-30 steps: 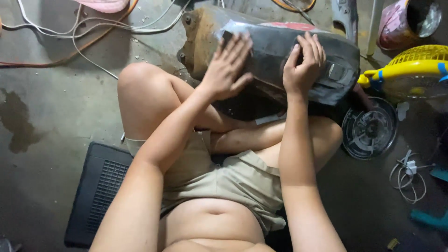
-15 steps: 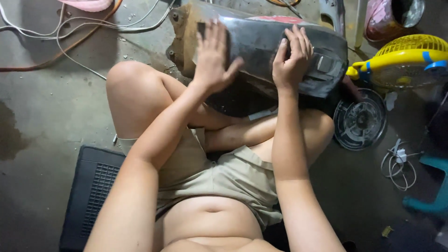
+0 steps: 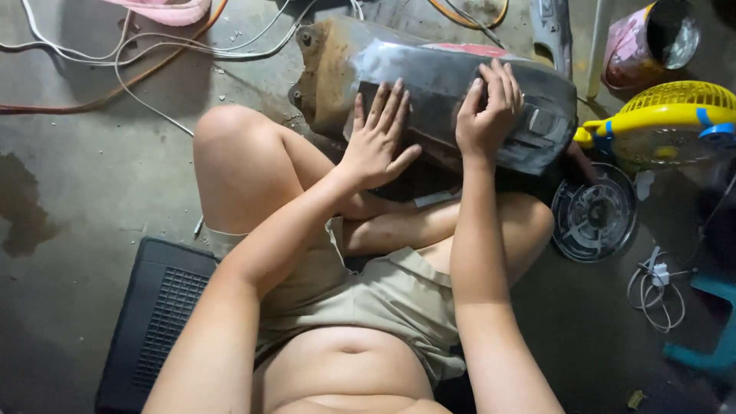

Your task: Sanding the surface of a motorcycle fuel tank by hand using sandpaper to prepare it for painting or repair.

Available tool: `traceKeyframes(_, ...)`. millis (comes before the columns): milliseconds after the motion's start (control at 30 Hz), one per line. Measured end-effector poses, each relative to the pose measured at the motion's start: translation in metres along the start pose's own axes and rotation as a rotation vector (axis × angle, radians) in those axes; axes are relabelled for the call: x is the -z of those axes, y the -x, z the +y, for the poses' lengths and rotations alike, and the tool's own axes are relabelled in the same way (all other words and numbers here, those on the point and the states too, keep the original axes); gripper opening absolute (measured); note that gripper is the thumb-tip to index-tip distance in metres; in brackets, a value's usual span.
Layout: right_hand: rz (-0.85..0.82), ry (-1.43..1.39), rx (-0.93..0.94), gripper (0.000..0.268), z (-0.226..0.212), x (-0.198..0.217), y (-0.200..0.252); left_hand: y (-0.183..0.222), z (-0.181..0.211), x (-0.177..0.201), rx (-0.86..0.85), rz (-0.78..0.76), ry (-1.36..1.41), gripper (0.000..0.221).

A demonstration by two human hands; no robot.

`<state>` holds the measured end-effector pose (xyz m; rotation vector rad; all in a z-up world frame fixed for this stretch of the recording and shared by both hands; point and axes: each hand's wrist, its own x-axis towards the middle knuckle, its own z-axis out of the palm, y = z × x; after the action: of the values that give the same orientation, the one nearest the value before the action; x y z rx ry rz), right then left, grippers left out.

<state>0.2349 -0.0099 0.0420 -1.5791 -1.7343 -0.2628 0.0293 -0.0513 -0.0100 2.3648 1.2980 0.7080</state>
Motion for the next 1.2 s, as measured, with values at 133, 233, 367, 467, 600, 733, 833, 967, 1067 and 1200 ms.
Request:
traceKeyframes(133, 0.013, 0.001, 0.014, 0.02, 0.0, 0.0, 0.003, -0.055, -0.029, -0.007, 0.211, -0.01, -0.039, 0.085)
traceKeyframes(233, 0.007, 0.009, 0.002, 0.021, 0.0, 0.002, 0.002, -0.063, -0.035, -0.011, 0.302, 0.101, -0.099, 0.086)
traceKeyframes(367, 0.027, 0.006, 0.0, 0.021, -0.001, -0.001, -0.002, -0.019, -0.005, -0.001, 0.056, 0.081, -0.083, 0.101)
traceKeyframes(467, 0.02, 0.017, -0.017, 0.02, 0.0, 0.0, 0.0, -0.024, -0.005, 0.003, -0.027, 0.062, -0.069, 0.097)
traceKeyframes(600, 0.006, -0.006, -0.023, 0.021, 0.0, 0.002, -0.001, -0.08, -0.029, -0.003, 0.202, 0.157, -0.088, 0.087)
traceKeyframes(733, 0.022, -0.019, -0.051, 0.021, 0.0, 0.004, -0.001, -0.055, -0.003, 0.01, 0.079, 0.133, -0.043, 0.099)
traceKeyframes(833, 0.017, 0.014, -0.071, 0.02, -0.003, 0.0, -0.001, -0.046, -0.002, 0.013, -0.167, 0.014, -0.093, 0.103)
traceKeyframes(967, 0.031, 0.033, -0.062, 0.021, 0.002, 0.006, 0.0, -0.086, -0.012, 0.005, 0.024, 0.079, -0.046, 0.089)
traceKeyframes(1067, 0.03, -0.002, -0.067, 0.022, -0.001, 0.004, -0.001, -0.088, -0.003, 0.007, 0.039, 0.036, -0.082, 0.093)
traceKeyframes(1200, 0.02, -0.011, -0.079, 0.023, 0.0, 0.002, -0.001, -0.062, 0.013, 0.011, -0.219, 0.04, -0.045, 0.095)
